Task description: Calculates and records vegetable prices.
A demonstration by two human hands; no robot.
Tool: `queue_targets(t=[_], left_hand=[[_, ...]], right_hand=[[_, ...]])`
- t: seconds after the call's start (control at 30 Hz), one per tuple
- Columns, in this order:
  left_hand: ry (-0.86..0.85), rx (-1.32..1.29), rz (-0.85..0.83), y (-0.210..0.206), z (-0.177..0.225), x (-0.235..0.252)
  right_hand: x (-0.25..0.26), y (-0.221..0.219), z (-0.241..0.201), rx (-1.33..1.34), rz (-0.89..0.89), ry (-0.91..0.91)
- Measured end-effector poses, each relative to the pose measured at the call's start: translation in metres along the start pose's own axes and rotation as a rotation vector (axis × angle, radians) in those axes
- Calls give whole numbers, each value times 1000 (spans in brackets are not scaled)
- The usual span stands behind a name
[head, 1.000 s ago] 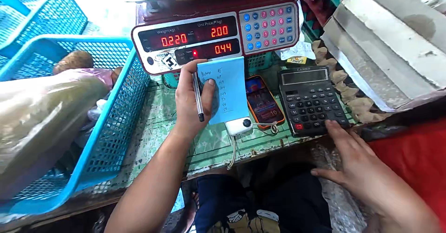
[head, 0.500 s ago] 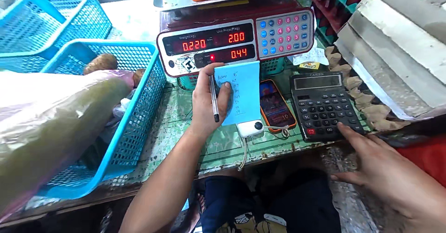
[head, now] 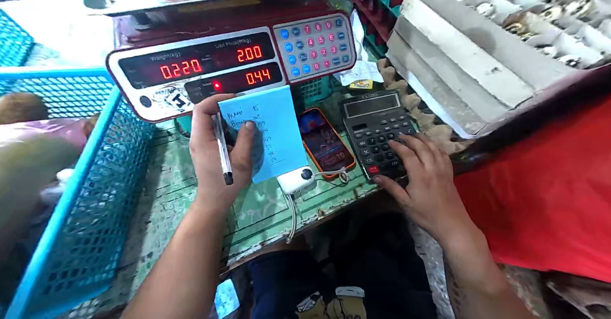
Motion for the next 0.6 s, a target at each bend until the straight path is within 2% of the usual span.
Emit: queue_targets(t=[0.13,0.37,0.6], left_hand=[[0,-15,13,-1,-1,1],[-27,-30,49,-3,-4,3],[-25,-13,48,-1,-4,3]], right_hand=[[3,-12,-5,-16,-21,14],[11,-13,-4,-71,-7,-114],[25,-14,-18,-116,-12,-143]])
Point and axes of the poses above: each hand's wrist, its own x-axis towards the middle knuckle, its own y-axis out of the back of the hand, z = x × y, the point moved 2 cm from there along x, towards the middle knuckle
